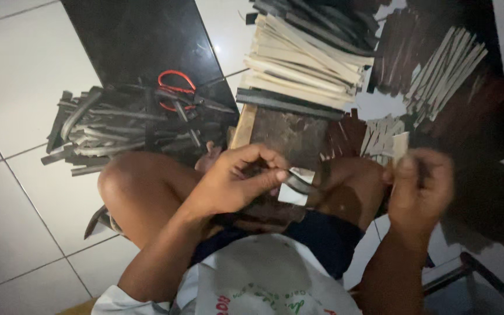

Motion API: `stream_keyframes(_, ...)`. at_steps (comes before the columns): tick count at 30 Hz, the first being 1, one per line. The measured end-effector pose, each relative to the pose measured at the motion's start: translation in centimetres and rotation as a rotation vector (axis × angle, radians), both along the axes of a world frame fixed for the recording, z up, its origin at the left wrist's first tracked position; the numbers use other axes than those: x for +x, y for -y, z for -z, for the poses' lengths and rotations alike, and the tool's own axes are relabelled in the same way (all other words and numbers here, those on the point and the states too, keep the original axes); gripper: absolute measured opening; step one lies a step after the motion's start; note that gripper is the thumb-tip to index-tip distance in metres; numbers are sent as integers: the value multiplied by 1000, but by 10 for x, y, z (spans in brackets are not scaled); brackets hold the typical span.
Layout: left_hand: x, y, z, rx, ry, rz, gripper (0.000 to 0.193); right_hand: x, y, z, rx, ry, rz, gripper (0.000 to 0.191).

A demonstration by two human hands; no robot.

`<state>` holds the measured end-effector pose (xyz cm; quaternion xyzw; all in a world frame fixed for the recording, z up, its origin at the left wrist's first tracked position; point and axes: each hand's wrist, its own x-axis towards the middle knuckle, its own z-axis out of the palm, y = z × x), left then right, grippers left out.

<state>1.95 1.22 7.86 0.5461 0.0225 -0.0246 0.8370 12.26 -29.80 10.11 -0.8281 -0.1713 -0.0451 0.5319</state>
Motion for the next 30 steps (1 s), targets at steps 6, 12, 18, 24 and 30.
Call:
stream_keyframes(6, -11, 14, 26, 536, -203, -193, 18, -30, -12, -12, -159, -39, -136, 15)
stream_keyframes(12, -17, 10, 35, 1001, 49, -400, 21, -51, -85, 18, -292, -238, -342, 17)
stream_keyframes(18, -13, -8, 44, 777, -163, -367, 23, -47, -119, 32, -356, -381, -270, 20)
stream_keyframes(24, -13, -28, 50, 736, -132, -332, 18, -33, -132, 39, -272, -587, -306, 19)
stream_keyframes(30, -8, -36, 51, 722, -151, -317, 17, -29, -144, 40, -342, -487, -301, 19)
